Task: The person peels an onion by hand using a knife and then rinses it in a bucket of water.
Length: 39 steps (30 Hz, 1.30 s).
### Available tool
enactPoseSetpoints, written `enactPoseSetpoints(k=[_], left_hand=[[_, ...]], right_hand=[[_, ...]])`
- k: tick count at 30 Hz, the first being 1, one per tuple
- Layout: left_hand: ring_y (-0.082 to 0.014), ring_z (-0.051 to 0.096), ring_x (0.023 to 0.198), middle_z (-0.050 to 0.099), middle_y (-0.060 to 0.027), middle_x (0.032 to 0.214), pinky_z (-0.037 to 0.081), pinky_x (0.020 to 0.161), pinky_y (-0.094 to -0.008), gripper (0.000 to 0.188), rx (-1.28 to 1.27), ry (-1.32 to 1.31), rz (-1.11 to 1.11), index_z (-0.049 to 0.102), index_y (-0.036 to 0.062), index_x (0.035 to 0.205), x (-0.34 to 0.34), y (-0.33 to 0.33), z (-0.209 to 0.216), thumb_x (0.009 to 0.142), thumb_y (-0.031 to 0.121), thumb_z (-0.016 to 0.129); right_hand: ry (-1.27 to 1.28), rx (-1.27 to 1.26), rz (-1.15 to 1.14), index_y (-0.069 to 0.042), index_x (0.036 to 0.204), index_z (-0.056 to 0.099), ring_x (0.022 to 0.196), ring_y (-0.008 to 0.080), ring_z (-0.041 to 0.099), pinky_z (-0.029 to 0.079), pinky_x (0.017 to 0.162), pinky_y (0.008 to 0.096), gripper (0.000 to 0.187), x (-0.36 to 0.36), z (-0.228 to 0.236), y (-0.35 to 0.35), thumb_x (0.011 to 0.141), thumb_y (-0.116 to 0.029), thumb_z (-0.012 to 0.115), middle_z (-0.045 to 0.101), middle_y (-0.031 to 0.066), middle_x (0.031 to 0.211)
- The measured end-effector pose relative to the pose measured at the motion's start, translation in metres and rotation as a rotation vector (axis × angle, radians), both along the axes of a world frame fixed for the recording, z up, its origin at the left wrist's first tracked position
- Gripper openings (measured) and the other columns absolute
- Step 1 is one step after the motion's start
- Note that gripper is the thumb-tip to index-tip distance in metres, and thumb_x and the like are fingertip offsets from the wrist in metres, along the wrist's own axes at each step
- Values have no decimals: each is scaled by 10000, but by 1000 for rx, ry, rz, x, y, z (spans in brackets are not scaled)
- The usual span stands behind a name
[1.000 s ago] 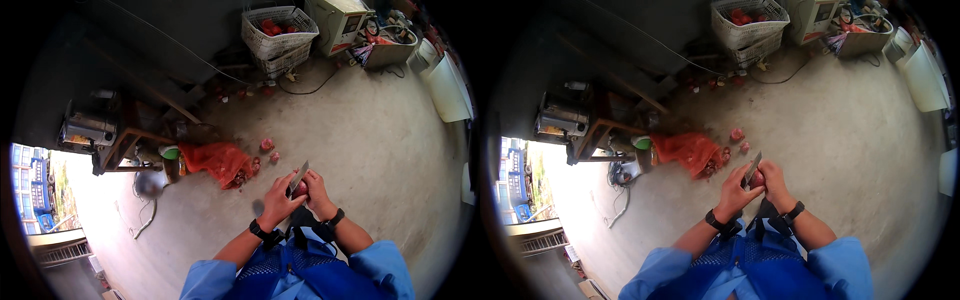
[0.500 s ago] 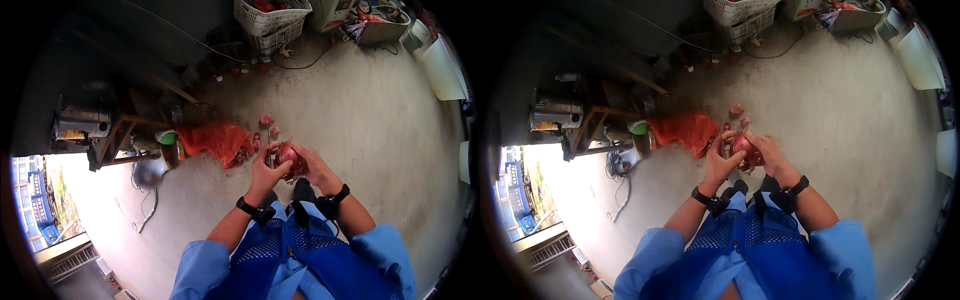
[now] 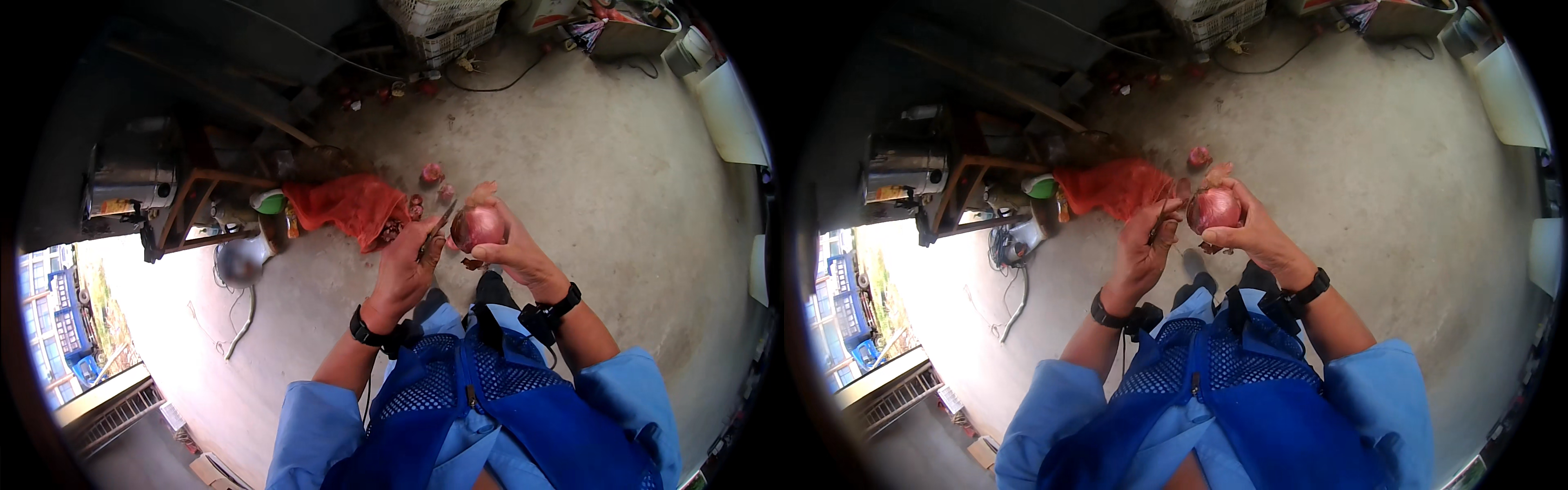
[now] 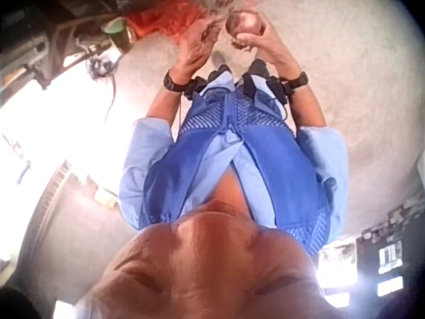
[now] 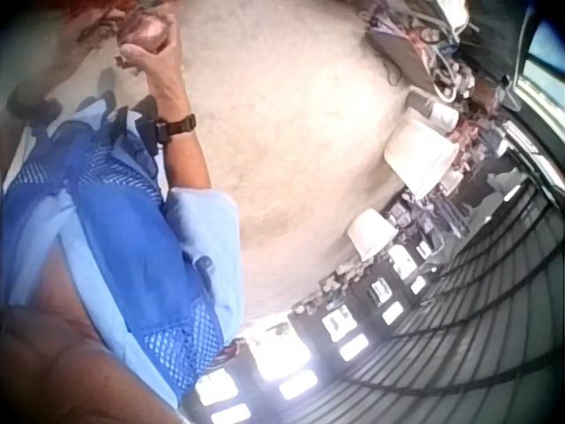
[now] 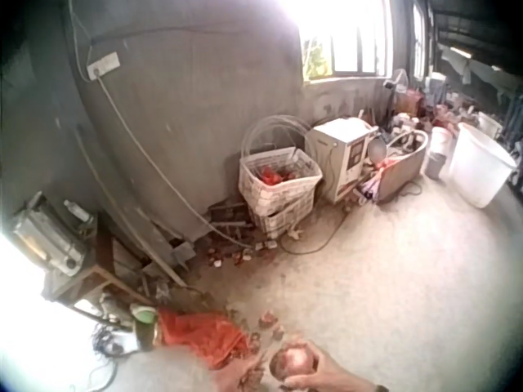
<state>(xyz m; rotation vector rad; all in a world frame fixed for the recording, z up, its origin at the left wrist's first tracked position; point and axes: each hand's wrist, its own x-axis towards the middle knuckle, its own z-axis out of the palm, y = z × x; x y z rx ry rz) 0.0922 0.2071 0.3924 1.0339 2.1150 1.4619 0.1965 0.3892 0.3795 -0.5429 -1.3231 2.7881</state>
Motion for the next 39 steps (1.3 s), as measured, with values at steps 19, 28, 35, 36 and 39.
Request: enactPoseSetpoints(k=[19, 28, 35, 36, 39], left_hand=[[-335, 644, 789, 625, -137, 872, 515, 646, -433, 289, -347, 422, -92, 574, 59, 1096, 9, -13, 6, 811, 12, 589], [-365, 632, 765, 618, -157, 832, 508, 636, -447, 164, -344, 329, -77, 540, 38, 991, 11, -15, 1, 831, 2, 544], [-354, 630, 746, 613, -152, 819, 507, 621, -438, 179, -314, 385, -37, 528, 28, 988, 6, -11, -5, 812, 3, 556], [-350, 633, 751, 616, -152, 826, 509, 618, -433, 181, -281, 412, -47, 528, 29, 988, 3, -13, -9, 812, 6, 560], [-343, 642, 761, 627, -159, 839, 515, 611, -425, 184, -219, 446, -71, 527, 32, 992, -4, -20, -20, 814, 17, 570]], right_hand=[[-133, 500, 46, -6, 1295, 477, 1075, 171, 607, 494, 938, 298, 829, -1, -12, -7, 637, -270, 905, 598, 107, 1185], [-162, 876, 54, -33, 1264, 431, 1029, 149, 596, 504, 882, 306, 758, -11, -2, -15, 653, -146, 866, 589, 80, 1098], [-105, 907, -69, -63, 1228, 487, 1001, 319, 660, 507, 894, 395, 737, -16, 0, -27, 627, -262, 865, 660, 165, 1057], [-102, 870, -19, -61, 1230, 484, 1004, 316, 658, 508, 892, 392, 737, -16, 3, -26, 630, -258, 864, 660, 165, 1056], [-89, 826, 83, -51, 1229, 478, 1006, 312, 655, 511, 885, 386, 730, -17, 8, -23, 637, -246, 860, 660, 166, 1052]])
